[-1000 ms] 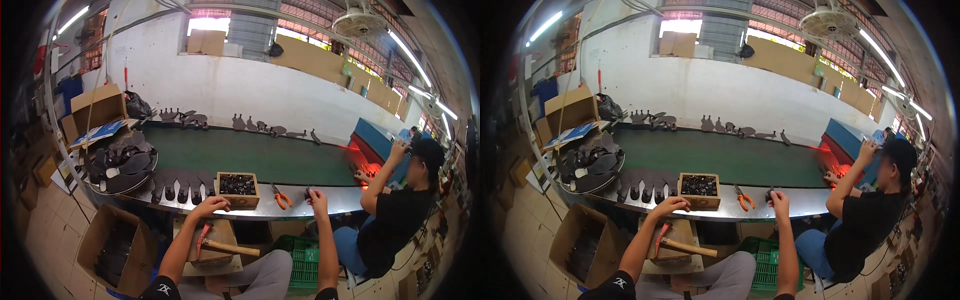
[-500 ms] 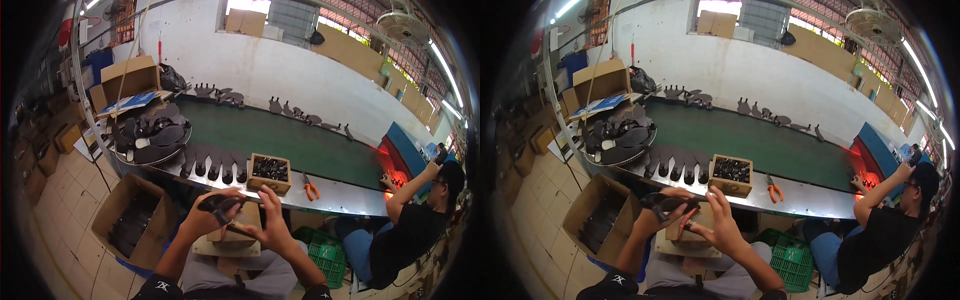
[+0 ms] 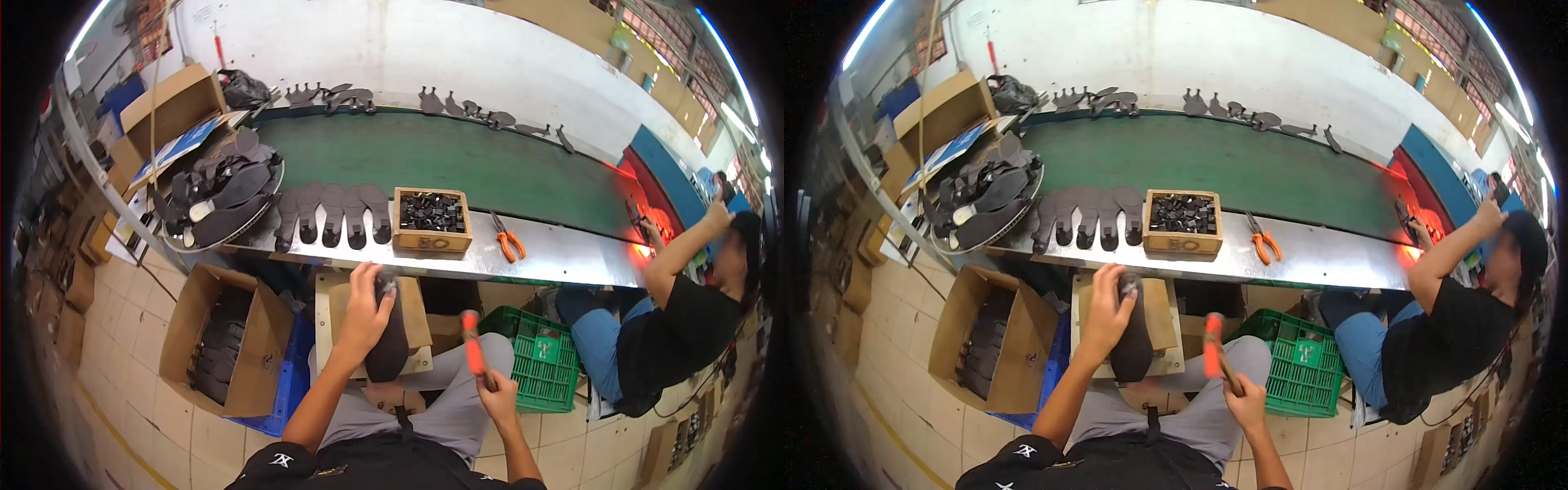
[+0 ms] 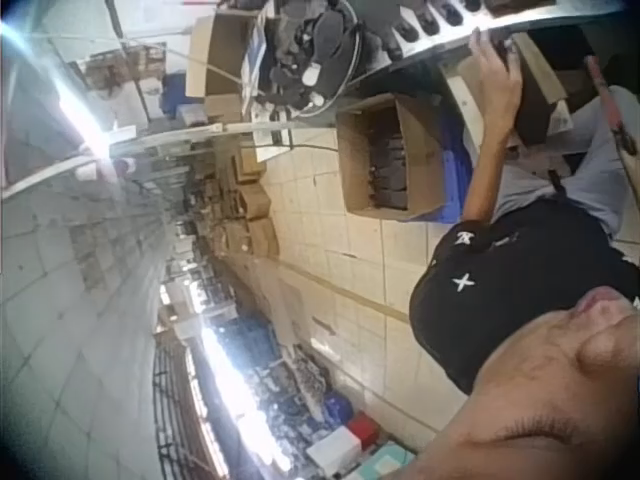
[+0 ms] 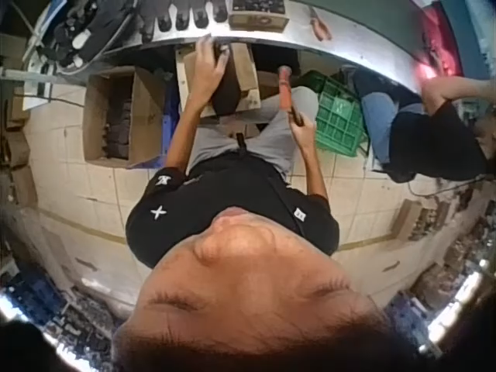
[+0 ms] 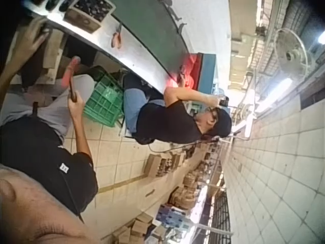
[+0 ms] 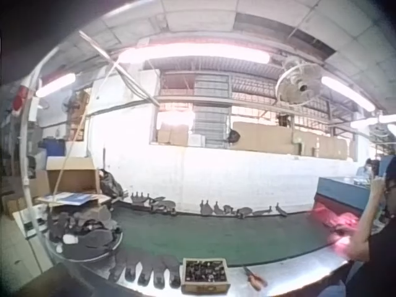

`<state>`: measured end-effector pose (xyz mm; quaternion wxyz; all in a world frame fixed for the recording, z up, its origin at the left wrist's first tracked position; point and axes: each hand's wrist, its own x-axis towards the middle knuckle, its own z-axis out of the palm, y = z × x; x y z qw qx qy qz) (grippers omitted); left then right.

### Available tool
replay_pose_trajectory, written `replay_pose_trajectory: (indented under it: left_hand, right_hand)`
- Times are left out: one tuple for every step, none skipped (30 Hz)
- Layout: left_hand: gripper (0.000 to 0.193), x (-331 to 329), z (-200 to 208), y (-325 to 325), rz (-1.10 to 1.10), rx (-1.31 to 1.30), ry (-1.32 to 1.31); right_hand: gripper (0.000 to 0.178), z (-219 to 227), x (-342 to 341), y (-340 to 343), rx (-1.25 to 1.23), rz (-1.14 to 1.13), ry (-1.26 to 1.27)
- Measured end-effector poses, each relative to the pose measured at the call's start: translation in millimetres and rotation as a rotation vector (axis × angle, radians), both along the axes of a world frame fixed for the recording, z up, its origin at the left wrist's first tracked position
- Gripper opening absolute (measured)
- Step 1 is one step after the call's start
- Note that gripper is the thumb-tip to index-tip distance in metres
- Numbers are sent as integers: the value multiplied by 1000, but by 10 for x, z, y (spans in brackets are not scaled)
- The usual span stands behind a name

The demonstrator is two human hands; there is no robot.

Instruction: Attaching heels to shoe soles using a hammer and small nails.

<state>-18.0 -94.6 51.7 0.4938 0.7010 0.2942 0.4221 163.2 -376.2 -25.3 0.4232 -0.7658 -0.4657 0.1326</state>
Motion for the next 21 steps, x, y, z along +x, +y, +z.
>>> replay_pose_trajectory:
  left_hand:
    - [49,56,-175,67,121,328,265]
    - [48,127,-262,115,236,660,519]
    - [48,179,-247,135,215,673,521]
    - [49,202,-201,148,215,573,497]
    - [51,236,-165,156,210,471,471]
    - [51,295,-103,201,205,599,532]
    - [51,359,11,247,157,583,507]
    - [51,445,67,365,52,529,454]
    - [52,557,125,510,-52,474,395]
    - [50,664,165,678,-95,539,475]
    - [46,754,226,853,-122,605,489]
    - [35,921,418,922,-130,487,466]
    - [27,1072,452,1085,-39,537,482]
    - [21,1194,400,1276,57,587,499]
    - [21,1299,283,1468,60,591,503]
    - [16,1377,144,1673,80,743,565]
    - [11,1457,25,1812,93,895,621]
    - [8,1538,-48,1853,120,947,654]
    - [8,1570,-69,1893,122,956,651]
    - [8,1563,-80,1942,124,993,712]
    - [8,1567,-53,1934,115,1030,771]
  right_hand:
    - [26,-62,-46,-170,2,-84,65]
    - [19,-73,-59,-271,3,-174,127]
    - [19,48,-134,-299,10,-195,138]
    - [21,253,-270,-299,127,-209,179]
    - [23,358,-334,-323,242,-227,214]
    - [16,35,-350,-528,192,-269,418]
    - [16,81,-415,-550,197,-279,425]
    - [13,143,-534,-577,178,-340,592]
    - [11,197,-588,-589,162,-398,754]
    - [14,81,-609,-631,192,-428,801]
    - [14,16,-621,-622,197,-425,807]
    - [18,-40,-627,-615,253,-427,844]
    - [23,-64,-625,-587,310,-413,883]
    - [23,-51,-607,-544,314,-401,888]
    - [26,-15,-579,-499,463,-320,975]
    - [29,22,-549,-453,612,-231,1059]
    - [29,48,-511,-418,617,-226,1061]
    - [29,78,-463,-391,638,-247,1031]
    - [28,124,-428,-355,662,-265,1000]
    - [28,192,-399,-314,652,-300,980]
    - [28,226,-378,-286,662,-302,978]
